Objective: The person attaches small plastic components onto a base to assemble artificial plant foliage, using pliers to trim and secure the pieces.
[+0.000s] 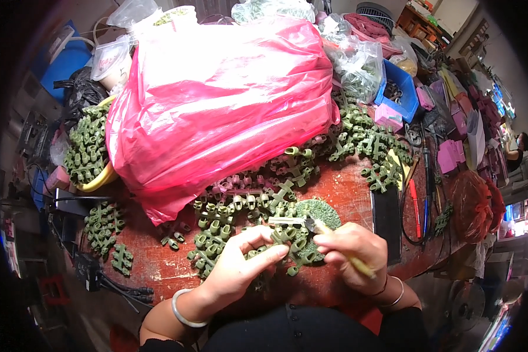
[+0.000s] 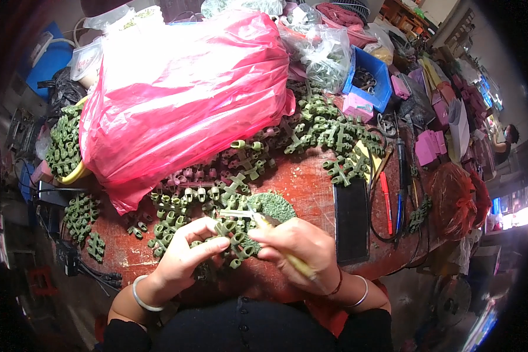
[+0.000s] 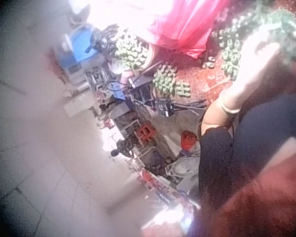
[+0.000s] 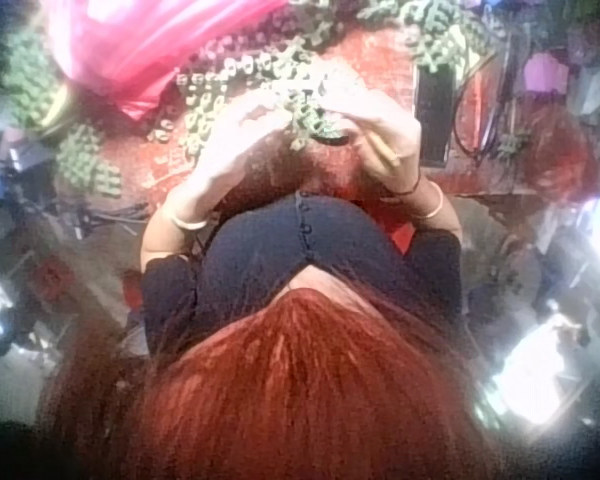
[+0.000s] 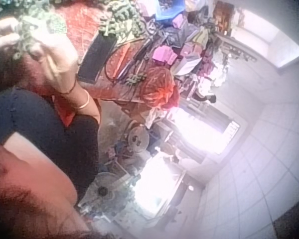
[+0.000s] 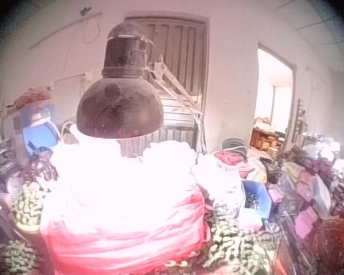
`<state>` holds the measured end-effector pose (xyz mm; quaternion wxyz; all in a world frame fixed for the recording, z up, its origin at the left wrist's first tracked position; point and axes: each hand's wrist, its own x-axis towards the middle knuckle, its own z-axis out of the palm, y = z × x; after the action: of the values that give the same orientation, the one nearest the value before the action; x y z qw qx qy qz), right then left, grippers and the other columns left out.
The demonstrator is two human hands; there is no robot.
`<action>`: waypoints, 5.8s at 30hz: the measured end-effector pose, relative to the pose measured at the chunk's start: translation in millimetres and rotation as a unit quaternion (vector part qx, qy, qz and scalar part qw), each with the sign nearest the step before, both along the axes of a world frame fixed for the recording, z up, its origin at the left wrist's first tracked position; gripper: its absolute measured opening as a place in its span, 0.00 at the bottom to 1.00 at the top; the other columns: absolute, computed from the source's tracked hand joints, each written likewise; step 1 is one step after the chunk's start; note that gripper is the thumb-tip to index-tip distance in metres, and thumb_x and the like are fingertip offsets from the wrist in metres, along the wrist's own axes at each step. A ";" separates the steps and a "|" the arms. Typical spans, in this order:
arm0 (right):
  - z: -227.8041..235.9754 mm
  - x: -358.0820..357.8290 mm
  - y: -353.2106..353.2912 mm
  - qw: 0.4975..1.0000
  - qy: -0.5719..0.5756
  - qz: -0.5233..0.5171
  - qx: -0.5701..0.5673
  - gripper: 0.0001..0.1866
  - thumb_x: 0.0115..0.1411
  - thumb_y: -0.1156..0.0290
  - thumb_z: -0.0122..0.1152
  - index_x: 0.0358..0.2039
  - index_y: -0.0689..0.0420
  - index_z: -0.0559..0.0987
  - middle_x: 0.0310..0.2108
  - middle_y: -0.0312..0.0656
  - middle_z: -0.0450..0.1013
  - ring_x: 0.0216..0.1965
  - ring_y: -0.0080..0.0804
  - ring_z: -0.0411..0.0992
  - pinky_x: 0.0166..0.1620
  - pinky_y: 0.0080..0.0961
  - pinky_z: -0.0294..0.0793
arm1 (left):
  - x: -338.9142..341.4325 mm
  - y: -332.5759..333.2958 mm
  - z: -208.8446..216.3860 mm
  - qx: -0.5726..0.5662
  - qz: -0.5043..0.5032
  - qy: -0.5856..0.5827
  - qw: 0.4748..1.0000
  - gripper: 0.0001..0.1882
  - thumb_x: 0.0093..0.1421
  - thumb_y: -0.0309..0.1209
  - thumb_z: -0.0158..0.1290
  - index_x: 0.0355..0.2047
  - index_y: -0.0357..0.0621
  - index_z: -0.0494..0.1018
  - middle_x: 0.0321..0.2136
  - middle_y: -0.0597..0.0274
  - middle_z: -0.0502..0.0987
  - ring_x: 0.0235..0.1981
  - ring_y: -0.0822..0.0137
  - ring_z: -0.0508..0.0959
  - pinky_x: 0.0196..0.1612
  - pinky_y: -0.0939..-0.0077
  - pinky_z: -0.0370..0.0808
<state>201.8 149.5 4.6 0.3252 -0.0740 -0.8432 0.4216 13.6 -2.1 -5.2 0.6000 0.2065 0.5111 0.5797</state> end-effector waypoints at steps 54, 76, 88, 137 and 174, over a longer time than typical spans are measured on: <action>8.2 3.7 3.6 0.991 0.046 0.122 0.027 0.26 0.64 0.51 0.64 0.50 0.61 0.84 0.36 0.39 0.77 0.33 0.31 0.75 0.34 0.26 0.72 | -2.3 0.2 5.2 -0.004 0.031 -0.018 0.999 0.05 0.66 0.26 0.59 0.33 0.41 0.74 0.29 0.69 0.74 0.29 0.78 0.72 0.36 0.81 0.68; 9.1 1.9 -4.6 0.993 -0.006 0.101 0.062 0.15 0.54 0.64 0.77 0.42 0.53 0.87 0.33 0.34 0.75 0.30 0.28 0.75 0.34 0.25 0.74 | 0.4 -0.1 1.2 0.008 0.068 0.035 0.997 0.07 0.66 0.26 0.59 0.32 0.43 0.72 0.26 0.71 0.74 0.27 0.80 0.71 0.33 0.83 0.68; 10.5 0.0 -4.9 0.992 0.009 0.102 0.075 0.18 0.52 0.69 0.78 0.43 0.56 0.86 0.31 0.35 0.76 0.28 0.29 0.75 0.29 0.25 0.73 | 0.3 0.2 2.1 0.001 0.070 0.028 0.997 0.07 0.67 0.27 0.58 0.32 0.43 0.72 0.27 0.71 0.74 0.28 0.80 0.71 0.34 0.83 0.67; 6.3 -3.0 -10.6 0.990 0.007 0.068 0.125 0.18 0.52 0.69 0.77 0.44 0.58 0.84 0.27 0.36 0.75 0.26 0.31 0.77 0.27 0.27 0.74 | -2.5 1.9 1.4 -0.017 0.058 -0.004 0.998 0.07 0.67 0.30 0.57 0.32 0.43 0.74 0.26 0.69 0.74 0.27 0.78 0.72 0.35 0.81 0.69; 2.3 -1.2 -10.4 0.991 -0.027 0.063 0.112 0.19 0.53 0.70 0.76 0.46 0.57 0.84 0.27 0.35 0.74 0.26 0.30 0.74 0.28 0.27 0.73 | -1.3 3.5 1.2 -0.037 0.036 -0.026 0.998 0.07 0.67 0.31 0.58 0.33 0.44 0.73 0.26 0.71 0.73 0.28 0.78 0.72 0.35 0.81 0.68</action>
<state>200.7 139.1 6.9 0.2817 0.0052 -0.8965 0.3418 12.3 1.4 -4.0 0.5989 0.1504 0.5234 0.5872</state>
